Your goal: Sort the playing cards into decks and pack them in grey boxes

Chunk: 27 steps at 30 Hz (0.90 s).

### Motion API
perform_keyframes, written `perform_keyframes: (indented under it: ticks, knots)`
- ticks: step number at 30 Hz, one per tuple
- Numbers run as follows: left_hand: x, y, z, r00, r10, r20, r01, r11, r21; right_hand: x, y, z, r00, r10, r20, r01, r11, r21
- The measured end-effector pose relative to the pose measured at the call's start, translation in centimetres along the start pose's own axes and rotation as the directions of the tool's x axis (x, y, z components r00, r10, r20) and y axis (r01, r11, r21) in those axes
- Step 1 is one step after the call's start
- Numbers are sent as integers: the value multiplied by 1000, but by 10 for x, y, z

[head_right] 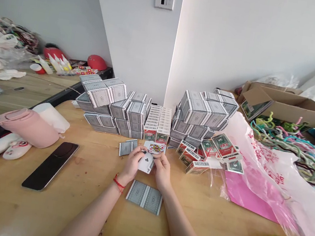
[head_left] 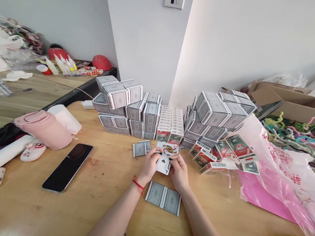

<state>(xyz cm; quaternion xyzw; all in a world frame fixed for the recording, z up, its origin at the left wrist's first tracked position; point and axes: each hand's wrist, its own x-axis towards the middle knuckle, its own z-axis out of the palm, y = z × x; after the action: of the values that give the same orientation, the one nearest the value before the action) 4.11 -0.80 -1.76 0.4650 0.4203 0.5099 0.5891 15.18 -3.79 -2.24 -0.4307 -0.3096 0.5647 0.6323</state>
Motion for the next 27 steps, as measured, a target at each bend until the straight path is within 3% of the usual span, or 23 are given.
perform_keyframes:
  ticks: [3, 6, 11, 17, 19, 23, 27]
  knots:
    - [0, 2, -1, 1000, 15, -2, -15, 1000, 13, -2, -4, 2, 1000, -2, 31, 1, 999, 33]
    - [-2, 4, -4, 998, 59, 9, -60, 997, 41, -4, -7, 3, 992, 63, 114, -74, 992, 98]
    - [-8, 11, -5, 989, 100, 107, -108, 991, 79, -2, -6, 5, 980, 195, 47, -200, 969, 145]
    - [-11, 14, -6, 974, 200, 103, -216, 959, 183, -1, -11, -2, 911, 335, 240, -363, 929, 80]
    - [-9, 13, -8, 975, 201, 91, -216, 952, 215, 0, -10, -5, 922, 310, 232, -331, 942, 56]
    - [-3, 12, -10, 987, 144, 67, -154, 972, 180, 3, -4, -7, 981, 162, 109, -162, 987, -10]
    - [-3, 12, -7, 986, 104, 132, -129, 972, 196, 5, 4, -6, 999, 8, 51, 0, 988, -157]
